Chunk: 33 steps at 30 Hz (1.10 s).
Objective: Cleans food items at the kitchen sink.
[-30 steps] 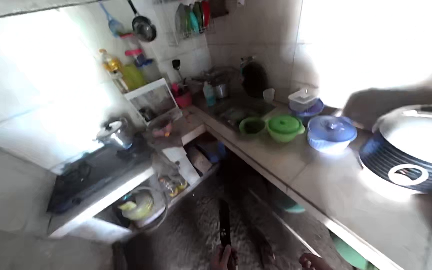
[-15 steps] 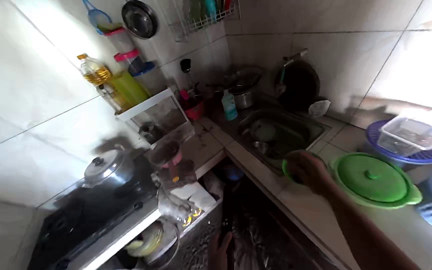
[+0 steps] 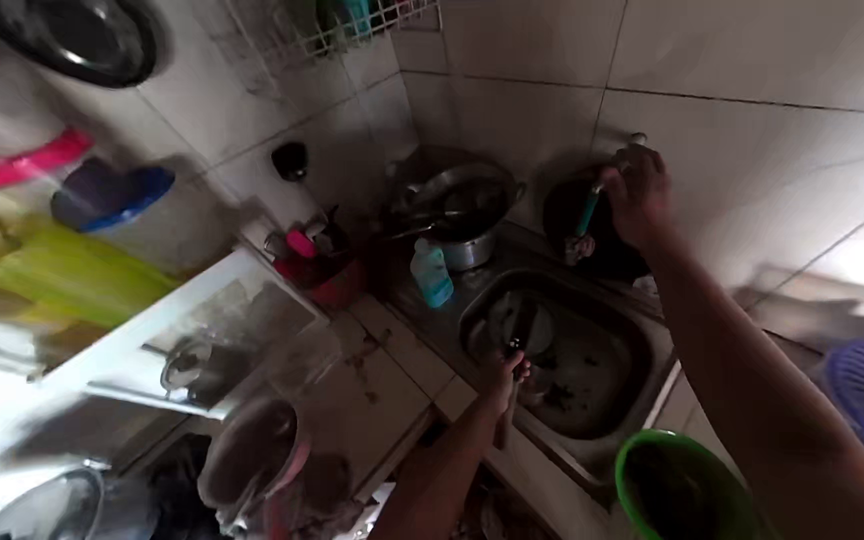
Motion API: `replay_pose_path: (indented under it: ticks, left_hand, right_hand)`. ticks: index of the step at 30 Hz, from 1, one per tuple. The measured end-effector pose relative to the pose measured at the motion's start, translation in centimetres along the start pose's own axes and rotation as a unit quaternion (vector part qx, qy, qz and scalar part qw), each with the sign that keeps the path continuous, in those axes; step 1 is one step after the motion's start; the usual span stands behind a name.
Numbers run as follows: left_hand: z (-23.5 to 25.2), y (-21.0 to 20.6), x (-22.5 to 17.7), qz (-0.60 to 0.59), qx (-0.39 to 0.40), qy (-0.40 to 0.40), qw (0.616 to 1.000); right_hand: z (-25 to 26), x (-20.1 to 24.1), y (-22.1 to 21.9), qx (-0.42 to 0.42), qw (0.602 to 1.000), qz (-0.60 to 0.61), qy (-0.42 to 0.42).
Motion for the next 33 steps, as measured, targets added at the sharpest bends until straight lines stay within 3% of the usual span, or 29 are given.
replay_pose_path:
  ticks: [4, 8, 13, 17, 19, 20, 21, 23, 25, 26, 27, 30, 31, 33]
  left_hand:
    - [7.1, -2.7, -1.0, 0.014, -0.021, 0.058, 0.998]
    - [12.0, -5.7, -0.1, -0.001, -0.013, 0.095, 0.995]
    - [16.6, -9.2, 1.0, -0.021, 0.012, 0.122, 0.992]
    - [19.0, -11.6, 1.0, -0.074, 0.054, 0.094, 0.991]
    - [19.7, -12.3, 0.9, -0.107, 0.072, 0.082, 0.988]
    - [19.9, -12.4, 0.8, -0.118, 0.073, 0.089, 0.986]
    - [20.1, -12.3, 0.9, -0.123, 0.067, 0.102, 0.985]
    - [20.5, -11.6, 1.7, -0.106, 0.03, 0.127, 0.986]
    - [20.7, -10.7, 2.9, -0.065, 0.0, 0.124, 0.99]
    - [20.6, -10.4, 3.3, -0.063, 0.006, 0.117, 0.991]
    - [20.6, -10.2, 3.5, -0.062, 0.012, 0.104, 0.993]
    - [20.1, -9.7, 2.5, -0.057, 0.009, 0.112, 0.992]
    - [20.0, -9.6, 2.1, -0.08, 0.013, 0.121, 0.989]
    - [20.7, -9.7, 2.0, -0.122, 0.015, 0.139, 0.983]
  right_hand:
    - [4.7, -3.7, -5.7, 0.03, 0.998, -0.057, -0.022]
    - [5.9, -4.3, -6.4, -0.017, 0.998, -0.059, -0.031]
    - [6.1, -4.6, -6.0, -0.056, 0.998, 0.002, 0.012]
    - [4.3, -6.4, -5.0, -0.123, 0.979, 0.162, 0.029]
    - [0.9, -9.0, -5.0, -0.206, 0.937, 0.282, -0.025]
    - [-1.4, -10.6, -6.0, -0.212, 0.918, 0.314, -0.119]
    - [-3.4, -12.5, -8.1, -0.184, 0.89, 0.352, -0.224]
    - [-6.7, -15.0, -14.1, -0.083, 0.78, 0.468, -0.407]
    - [-8.9, -15.6, -19.2, -0.003, 0.669, 0.54, -0.51]
    - [-9.3, -15.6, -20.9, 0.017, 0.65, 0.546, -0.528]
    - [-9.2, -15.4, -22.0, 0.035, 0.665, 0.53, -0.525]
    - [-7.7, -14.5, -21.4, 0.198, 0.846, 0.268, -0.415]
    - [-7.2, -14.4, -21.2, 0.256, 0.877, 0.187, -0.361]
    - [-6.6, -14.5, -20.6, 0.273, 0.916, 0.052, -0.29]
Point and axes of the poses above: each hand's wrist, its own z-axis towards the middle knuckle, its own y-axis out of the back of the hand, x = y × z, the point moved 6 cm from there along z, towards the middle knuckle, and after that the axes turned 2 degrees about y, right-handed, at the moved point
